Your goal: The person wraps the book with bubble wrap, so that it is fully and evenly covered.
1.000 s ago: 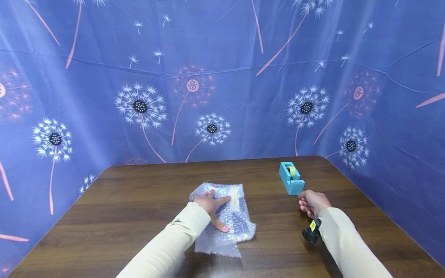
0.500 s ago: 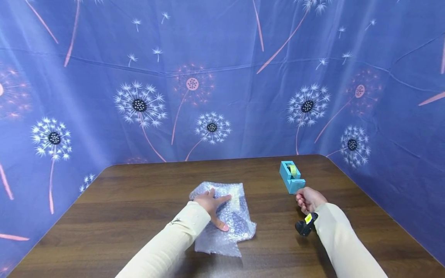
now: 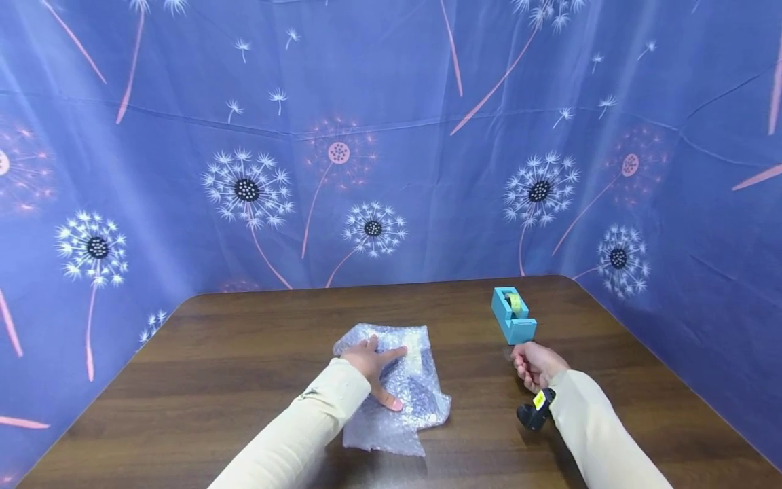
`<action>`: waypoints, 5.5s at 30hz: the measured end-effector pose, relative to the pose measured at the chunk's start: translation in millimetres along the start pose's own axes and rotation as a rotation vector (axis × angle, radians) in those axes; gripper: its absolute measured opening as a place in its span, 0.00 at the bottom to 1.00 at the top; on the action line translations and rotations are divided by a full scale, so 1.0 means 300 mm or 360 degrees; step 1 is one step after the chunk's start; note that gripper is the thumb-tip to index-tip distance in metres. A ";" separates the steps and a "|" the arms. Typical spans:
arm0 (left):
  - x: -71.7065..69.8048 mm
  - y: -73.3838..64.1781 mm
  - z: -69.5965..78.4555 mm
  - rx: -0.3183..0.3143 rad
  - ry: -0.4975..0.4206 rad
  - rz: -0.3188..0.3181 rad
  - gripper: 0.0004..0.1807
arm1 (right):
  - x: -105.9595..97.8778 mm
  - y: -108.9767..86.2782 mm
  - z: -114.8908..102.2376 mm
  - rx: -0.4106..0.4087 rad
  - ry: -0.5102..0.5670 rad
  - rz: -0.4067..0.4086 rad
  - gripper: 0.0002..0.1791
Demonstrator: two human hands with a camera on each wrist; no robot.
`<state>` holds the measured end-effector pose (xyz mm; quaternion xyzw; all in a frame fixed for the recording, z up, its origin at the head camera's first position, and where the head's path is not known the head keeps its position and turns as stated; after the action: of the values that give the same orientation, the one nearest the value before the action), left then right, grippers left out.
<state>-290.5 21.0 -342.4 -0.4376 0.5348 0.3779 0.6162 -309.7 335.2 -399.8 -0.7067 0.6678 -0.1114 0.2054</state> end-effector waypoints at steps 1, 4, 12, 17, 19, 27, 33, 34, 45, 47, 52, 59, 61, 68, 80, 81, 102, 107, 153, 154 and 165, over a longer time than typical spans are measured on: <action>0.003 0.002 0.001 0.0001 0.0001 0.0000 0.53 | 0.006 -0.007 -0.005 -0.0017 -0.0016 0.0008 0.24; 0.002 -0.002 0.000 0.0005 -0.0020 -0.0001 0.53 | 0.028 -0.035 -0.049 -0.0105 -0.0097 0.0013 0.21; 0.010 -0.004 0.000 0.0053 -0.0054 0.0022 0.53 | 0.171 -0.104 -0.193 -0.0205 -0.0406 0.0073 0.16; 0.008 0.001 0.003 0.0073 0.0013 0.0076 0.57 | 0.297 -0.115 -0.271 -0.0270 -0.0524 0.0042 0.16; 0.007 0.003 0.003 0.0060 0.0033 0.0099 0.59 | 0.342 -0.115 -0.300 -0.0302 -0.0552 0.0023 0.16; 0.016 0.008 0.000 0.0022 0.0028 0.0140 0.62 | 0.476 -0.105 -0.397 -0.0376 -0.0586 -0.0025 0.17; 0.014 0.009 -0.003 0.0025 -0.0005 0.0138 0.58 | 0.543 -0.072 -0.424 -0.0369 -0.0516 -0.0036 0.15; 0.014 0.008 -0.004 0.0026 -0.0011 0.0139 0.58 | 0.551 -0.066 -0.422 -0.0363 -0.0513 -0.0040 0.15; 0.035 0.021 -0.030 -0.0039 -0.0184 0.0098 0.71 | 0.589 -0.017 -0.372 -0.0286 -0.0618 -0.0008 0.14; 0.043 0.029 -0.036 -0.0048 -0.0208 0.0089 0.76 | 0.594 -0.014 -0.365 -0.0275 -0.0631 -0.0011 0.13; 0.048 0.036 -0.046 -0.0049 -0.0315 0.0117 0.81 | 0.606 -0.006 -0.353 -0.0248 -0.0620 -0.0035 0.11; 0.029 0.018 -0.049 -0.0061 -0.0348 0.0135 0.81 | 0.628 0.027 -0.334 -0.0205 -0.0566 -0.0058 0.14; 0.024 0.015 -0.049 -0.0045 -0.0346 0.0152 0.80 | 0.629 0.036 -0.320 -0.0190 -0.0581 -0.0052 0.14; 0.027 0.022 -0.044 0.0034 -0.0269 0.0133 0.72 | 0.601 0.051 -0.272 -0.0119 -0.0678 -0.0020 0.14; 0.006 0.004 -0.033 0.0057 -0.0194 0.0101 0.60 | 0.582 0.043 -0.239 -0.0061 -0.0762 -0.0071 0.16; 0.006 0.005 -0.031 0.0054 -0.0159 0.0101 0.59 | 0.583 0.042 -0.237 -0.0059 -0.0765 -0.0075 0.16; 0.006 0.024 0.007 -0.0067 0.0156 0.0017 0.61 | 0.555 0.020 -0.222 -0.0051 -0.0997 -0.0143 0.17; 0.000 0.013 0.009 -0.0068 0.0171 0.0024 0.62 | 0.551 0.023 -0.221 -0.0066 -0.1083 -0.0128 0.17; 0.069 0.105 -0.022 -0.0096 0.0218 -0.0076 0.65 | 0.533 0.132 -0.248 -0.0707 -0.1816 0.0154 0.28; 0.064 0.099 -0.022 -0.0097 0.0220 -0.0072 0.65 | 0.536 0.134 -0.244 -0.0721 -0.1835 0.0174 0.28; 0.010 0.047 -0.008 -0.0106 0.0203 -0.0101 0.62 | 0.540 0.104 -0.231 -0.0835 -0.1866 0.0115 0.21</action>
<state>-304.1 23.3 -347.4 -0.4979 0.5459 0.3471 0.5776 -354.3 164.3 -370.6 -0.6542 0.4731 0.4674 0.3602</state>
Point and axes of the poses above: each hand's wrist, its own y-axis towards the middle knuckle, its own x-axis out of the palm, z = x × y, the point moved 4 cm from there along y, towards the middle knuckle, and after that the axes turned 2 degrees about z, right-handed, at the moved point
